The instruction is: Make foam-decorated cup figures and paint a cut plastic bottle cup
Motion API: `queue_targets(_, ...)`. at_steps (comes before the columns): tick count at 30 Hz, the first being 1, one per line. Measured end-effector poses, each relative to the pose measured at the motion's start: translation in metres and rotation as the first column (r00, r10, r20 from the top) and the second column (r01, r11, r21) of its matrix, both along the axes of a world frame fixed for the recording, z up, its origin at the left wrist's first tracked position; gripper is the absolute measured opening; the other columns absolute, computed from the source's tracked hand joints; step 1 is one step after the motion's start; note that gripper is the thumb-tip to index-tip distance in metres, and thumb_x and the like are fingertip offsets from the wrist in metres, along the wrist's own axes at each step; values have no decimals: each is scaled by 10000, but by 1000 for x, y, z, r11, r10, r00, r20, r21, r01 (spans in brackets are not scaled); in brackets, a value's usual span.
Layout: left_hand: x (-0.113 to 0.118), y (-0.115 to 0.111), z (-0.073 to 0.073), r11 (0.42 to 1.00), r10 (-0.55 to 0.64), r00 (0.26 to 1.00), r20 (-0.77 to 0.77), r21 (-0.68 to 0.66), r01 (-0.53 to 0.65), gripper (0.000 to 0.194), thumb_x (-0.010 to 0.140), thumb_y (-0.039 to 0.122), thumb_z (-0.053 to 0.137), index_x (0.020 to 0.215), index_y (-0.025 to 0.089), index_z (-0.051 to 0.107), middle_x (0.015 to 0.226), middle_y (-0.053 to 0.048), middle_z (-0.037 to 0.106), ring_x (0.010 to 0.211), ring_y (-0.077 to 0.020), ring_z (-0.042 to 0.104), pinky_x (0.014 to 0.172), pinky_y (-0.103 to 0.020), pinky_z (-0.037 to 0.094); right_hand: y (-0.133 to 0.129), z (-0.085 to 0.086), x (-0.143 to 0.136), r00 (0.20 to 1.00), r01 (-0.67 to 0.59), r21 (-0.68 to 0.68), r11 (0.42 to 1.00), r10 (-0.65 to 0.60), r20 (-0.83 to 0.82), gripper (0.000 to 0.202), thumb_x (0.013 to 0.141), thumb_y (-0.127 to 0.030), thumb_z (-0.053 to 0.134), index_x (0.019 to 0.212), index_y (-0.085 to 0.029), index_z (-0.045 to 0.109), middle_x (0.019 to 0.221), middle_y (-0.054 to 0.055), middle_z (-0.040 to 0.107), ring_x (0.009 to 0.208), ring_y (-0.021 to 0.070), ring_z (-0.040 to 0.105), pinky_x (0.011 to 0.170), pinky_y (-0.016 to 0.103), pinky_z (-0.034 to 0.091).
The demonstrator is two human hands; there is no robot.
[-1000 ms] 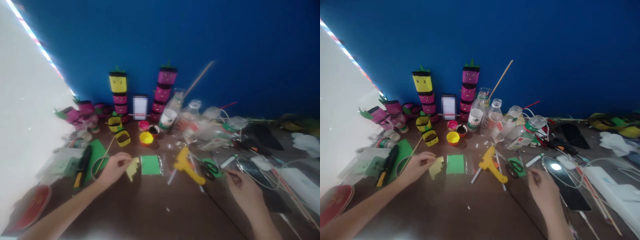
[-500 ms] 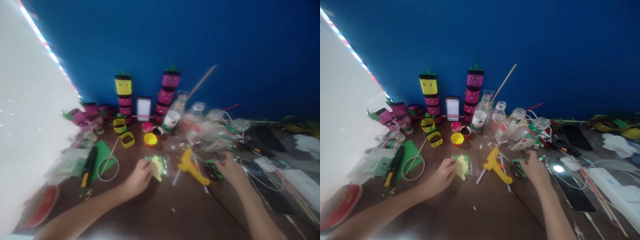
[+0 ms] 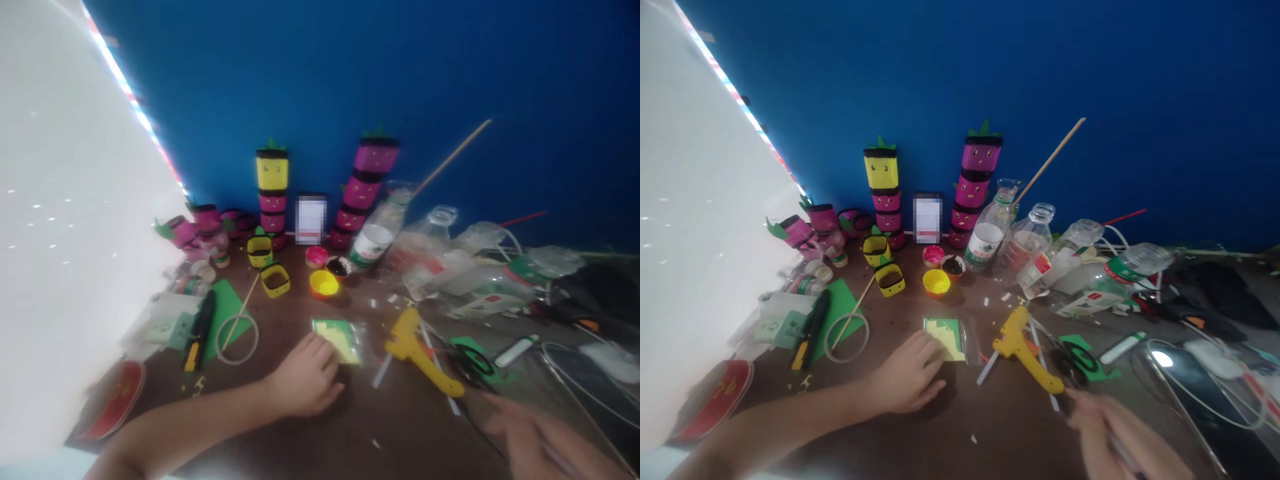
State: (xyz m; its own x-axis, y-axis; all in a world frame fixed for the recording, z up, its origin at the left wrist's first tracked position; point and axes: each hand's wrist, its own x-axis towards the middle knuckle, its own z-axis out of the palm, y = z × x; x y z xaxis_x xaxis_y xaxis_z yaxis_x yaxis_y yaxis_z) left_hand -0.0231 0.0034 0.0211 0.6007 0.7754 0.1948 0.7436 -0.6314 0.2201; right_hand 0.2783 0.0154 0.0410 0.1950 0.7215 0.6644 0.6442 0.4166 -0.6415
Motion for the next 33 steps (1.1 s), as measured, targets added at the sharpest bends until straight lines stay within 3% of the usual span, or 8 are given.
queue_targets(2, 3, -2, -4, 1000, 0, 1000, 9, 10, 0, 349, 860, 411, 449, 943, 99, 583, 984, -133, 560, 1016, -258, 494, 933, -418, 406, 2, 7, -32, 978, -179, -219, 959, 197, 64, 180, 793, -366, 560, 905, -341, 698, 609, 5, 696, 521, 207, 634, 589, 348, 512)
queue_targets(5, 4, -6, -11, 1000, 18, 999, 33, 13, -18, 419, 868, 430, 416, 1029, 75, 569, 1068, -164, 543, 1102, -287, 451, 960, -419, 385, 15, 14, -77, 926, -376, -346, 859, 356, -123, 342, 831, -427, 485, 1058, -235, 653, 916, 71, 724, 792, 228, 684, 671, 333, 553)
queue_targets(9, 3, -10, -18, 999, 49, 998, 37, 22, -50, 544, 863, 479, 387, 1203, 68, 492, 1224, -180, 498, 1165, -308, 418, 969, -426, 368, 33, 5, -116, 895, -416, -516, 749, 237, -378, 269, 782, -449, 566, 829, -209, 679, 688, 41, 701, 586, 177, 653, 533, 267, 536)
queue_targets(14, 3, -10, -24, 995, 78, 995, 63, 58, -82, 630, 841, 544, 371, 1275, 94, 447, 1243, -187, 501, 1142, -311, 449, 1013, -477, 301, 46, -10, -145, 788, -550, -551, 627, 172, -591, 353, 753, -479, 579, 927, -184, 664, 878, 86, 711, 803, 222, 667, 691, 319, 540)
queue_targets(18, 5, -10, -27, 993, 88, 994, 64, 67, -93, 666, 836, 562, 352, 1278, 71, 440, 1242, -204, 504, 1139, -324, 459, 1026, -483, 283, 50, -13, -160, 841, -463, -548, 697, 150, -520, 257, 671, -430, 674, 691, -186, 596, 604, 18, 632, 587, 164, 607, 554, 259, 505)
queue_targets(22, 6, -9, -27, 993, 73, 997, 35, 90, -76, 649, 845, 563, 333, 1240, 69, 474, 1205, -190, 540, 1127, -318, 474, 1041, -485, 266, 51, -19, -165, 852, -448, -508, 736, 179, -492, 250, 753, -432, 587, 776, -186, 621, 629, 17, 630, 572, 151, 585, 530, 250, 484)
queue_targets(28, 7, -8, -27, 989, 82, 996, 17, 126, -84, 623, 841, 573, 331, 1179, 84, 518, 1215, -198, 543, 1077, -304, 513, 1023, -478, 295, 51, -33, -164, 900, -419, -485, 768, 278, -336, 299, 776, -393, 581, 565, -190, 521, 492, -38, 481, 489, 106, 467, 484, 216, 411)
queue_targets(33, 7, -10, -26, 986, 79, 997, 6, 147, -79, 618, 847, 564, 318, 1154, 73, 534, 1211, -206, 551, 1042, -296, 531, 997, -468, 323, 51, -44, -163, 918, -394, -481, 783, 305, -255, 364, 808, -396, 551, 524, -191, 450, 463, -53, 414, 464, 91, 409, 466, 212, 364)
